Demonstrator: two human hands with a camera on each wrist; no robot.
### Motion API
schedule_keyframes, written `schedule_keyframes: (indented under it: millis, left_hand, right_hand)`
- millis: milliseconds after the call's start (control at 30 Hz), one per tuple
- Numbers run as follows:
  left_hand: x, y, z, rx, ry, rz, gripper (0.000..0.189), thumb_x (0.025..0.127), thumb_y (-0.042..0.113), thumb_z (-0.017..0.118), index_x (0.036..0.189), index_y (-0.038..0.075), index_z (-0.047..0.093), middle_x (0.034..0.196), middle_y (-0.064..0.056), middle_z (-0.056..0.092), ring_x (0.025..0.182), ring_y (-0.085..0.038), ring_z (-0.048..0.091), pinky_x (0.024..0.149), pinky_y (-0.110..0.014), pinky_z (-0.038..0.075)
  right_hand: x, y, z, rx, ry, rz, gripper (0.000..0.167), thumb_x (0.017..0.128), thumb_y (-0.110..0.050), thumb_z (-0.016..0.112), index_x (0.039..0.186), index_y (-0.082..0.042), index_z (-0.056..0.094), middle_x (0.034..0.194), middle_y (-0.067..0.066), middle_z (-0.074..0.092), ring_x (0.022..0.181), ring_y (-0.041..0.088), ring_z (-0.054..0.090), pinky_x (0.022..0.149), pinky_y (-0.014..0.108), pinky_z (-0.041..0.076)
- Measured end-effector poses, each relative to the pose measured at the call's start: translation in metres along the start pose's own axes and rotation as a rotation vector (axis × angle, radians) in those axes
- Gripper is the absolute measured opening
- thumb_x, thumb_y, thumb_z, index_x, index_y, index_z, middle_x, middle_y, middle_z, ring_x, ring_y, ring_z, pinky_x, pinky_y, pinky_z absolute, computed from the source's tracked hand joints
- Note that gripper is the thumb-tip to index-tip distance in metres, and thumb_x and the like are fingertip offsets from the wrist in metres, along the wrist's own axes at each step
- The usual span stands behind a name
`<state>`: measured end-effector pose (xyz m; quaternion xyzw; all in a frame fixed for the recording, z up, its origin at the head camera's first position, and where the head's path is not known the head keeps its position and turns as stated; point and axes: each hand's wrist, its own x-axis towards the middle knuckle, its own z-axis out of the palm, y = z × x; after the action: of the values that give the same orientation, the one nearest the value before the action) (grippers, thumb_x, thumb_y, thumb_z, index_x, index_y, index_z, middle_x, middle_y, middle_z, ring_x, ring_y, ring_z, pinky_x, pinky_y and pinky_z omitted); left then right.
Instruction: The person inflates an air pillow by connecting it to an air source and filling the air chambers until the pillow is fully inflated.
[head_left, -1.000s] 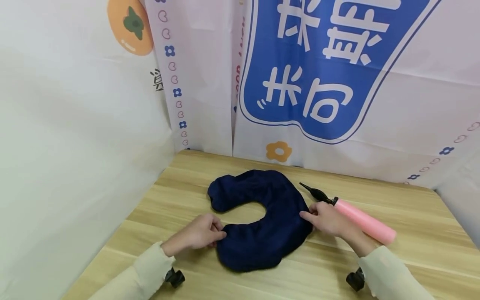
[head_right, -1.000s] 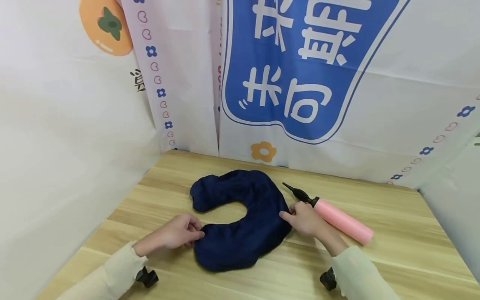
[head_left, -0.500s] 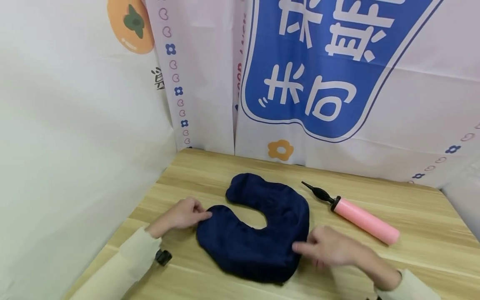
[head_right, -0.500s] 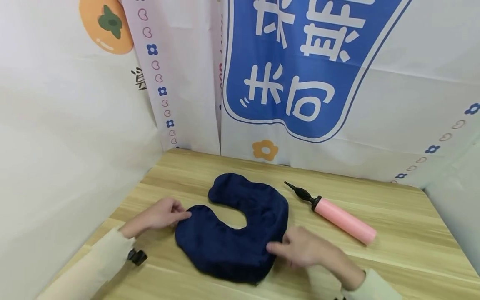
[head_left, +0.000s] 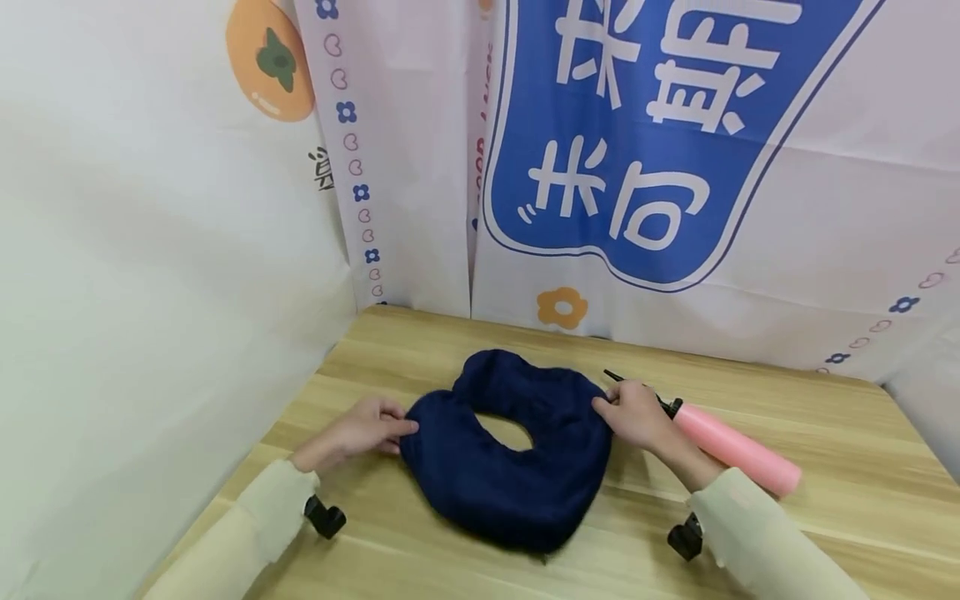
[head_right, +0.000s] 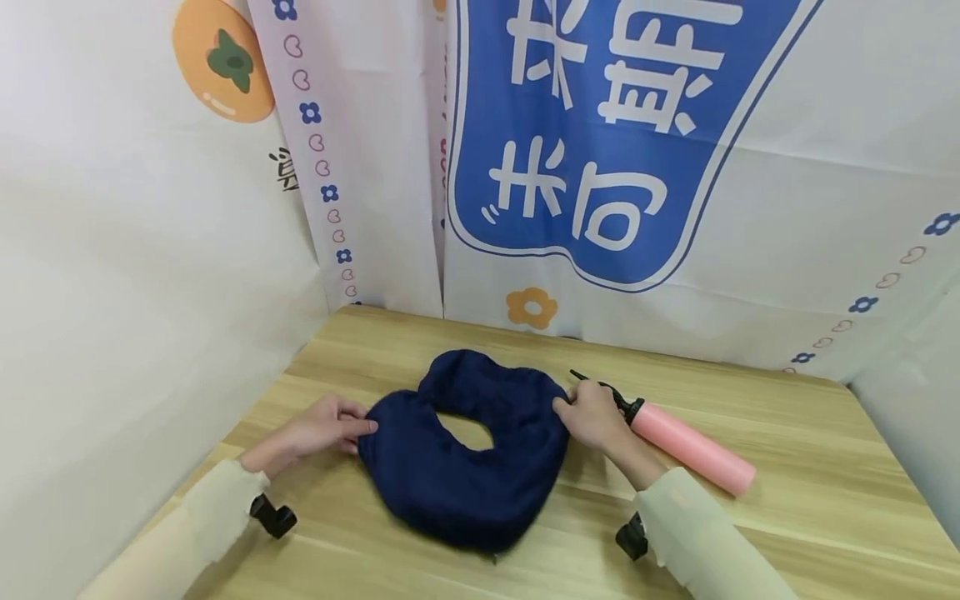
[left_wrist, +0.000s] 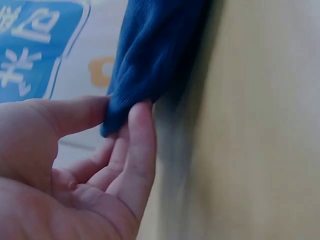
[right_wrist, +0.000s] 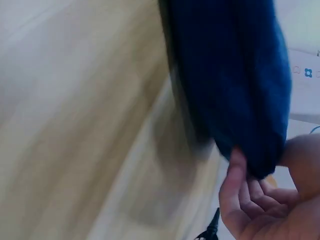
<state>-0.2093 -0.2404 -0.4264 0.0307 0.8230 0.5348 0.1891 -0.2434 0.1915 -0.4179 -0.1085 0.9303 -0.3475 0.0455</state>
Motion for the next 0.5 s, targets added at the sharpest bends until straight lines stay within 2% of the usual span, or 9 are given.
schedule_keyframes:
  millis: [133,233,300,367,433,500]
  left_hand:
    - [0.029,-0.001,-0.023,-0.027,0.138,-0.003,0.028,0.101,0.015,0.071,0.116,-0.007,0.066,0.099,-0.004,0.070,0.077,-0.010,0.068,0.076,-0.031,0.063]
    - [0.056,0.000,-0.036,-0.047,0.230,0.016,0.035,0.102,0.016,0.070,0.125,-0.010,0.065,0.112,-0.010,0.070,0.081,-0.008,0.068,0.082,-0.032,0.063]
    - [0.071,0.001,-0.039,-0.054,0.260,0.031,0.037,0.103,0.017,0.069,0.128,-0.010,0.065,0.117,-0.011,0.069,0.084,-0.006,0.068,0.085,-0.031,0.062]
    - [0.083,0.000,-0.039,-0.032,0.274,0.045,0.035,0.103,0.017,0.069,0.126,-0.009,0.066,0.114,-0.009,0.069,0.084,-0.005,0.067,0.084,-0.029,0.062]
    - [0.086,0.001,-0.039,0.120,0.274,0.058,0.029,0.103,0.019,0.068,0.115,-0.007,0.069,0.100,-0.006,0.069,0.076,-0.005,0.064,0.074,-0.026,0.059]
    - [0.082,0.005,-0.039,0.353,0.300,0.095,0.026,0.103,0.022,0.068,0.099,-0.004,0.070,0.085,-0.003,0.067,0.068,-0.009,0.060,0.065,-0.026,0.054]
  right_hand:
    - [0.004,-0.008,-0.003,0.029,0.084,0.064,0.040,0.105,-0.024,0.060,0.067,-0.013,0.053,0.056,0.005,0.062,0.051,0.017,0.058,0.054,0.028,0.044]
    - [0.010,-0.011,-0.004,0.019,0.120,0.102,0.041,0.104,-0.026,0.060,0.066,-0.011,0.059,0.065,0.013,0.073,0.057,0.021,0.066,0.056,0.028,0.046]
    - [0.014,-0.009,-0.002,0.015,0.125,0.127,0.043,0.103,-0.026,0.060,0.063,-0.011,0.060,0.066,0.014,0.075,0.058,0.022,0.067,0.056,0.027,0.046]
    - [0.018,-0.007,0.002,0.013,0.103,0.139,0.047,0.104,-0.026,0.060,0.059,-0.012,0.058,0.065,0.014,0.075,0.059,0.023,0.069,0.056,0.026,0.046]
    - [0.019,-0.004,0.004,0.010,0.069,0.153,0.049,0.105,-0.027,0.059,0.059,-0.012,0.058,0.065,0.013,0.075,0.061,0.024,0.071,0.057,0.026,0.046]
    - [0.016,-0.003,0.002,-0.007,0.025,0.157,0.051,0.107,-0.032,0.057,0.061,-0.010,0.060,0.066,0.011,0.075,0.062,0.024,0.072,0.058,0.027,0.048]
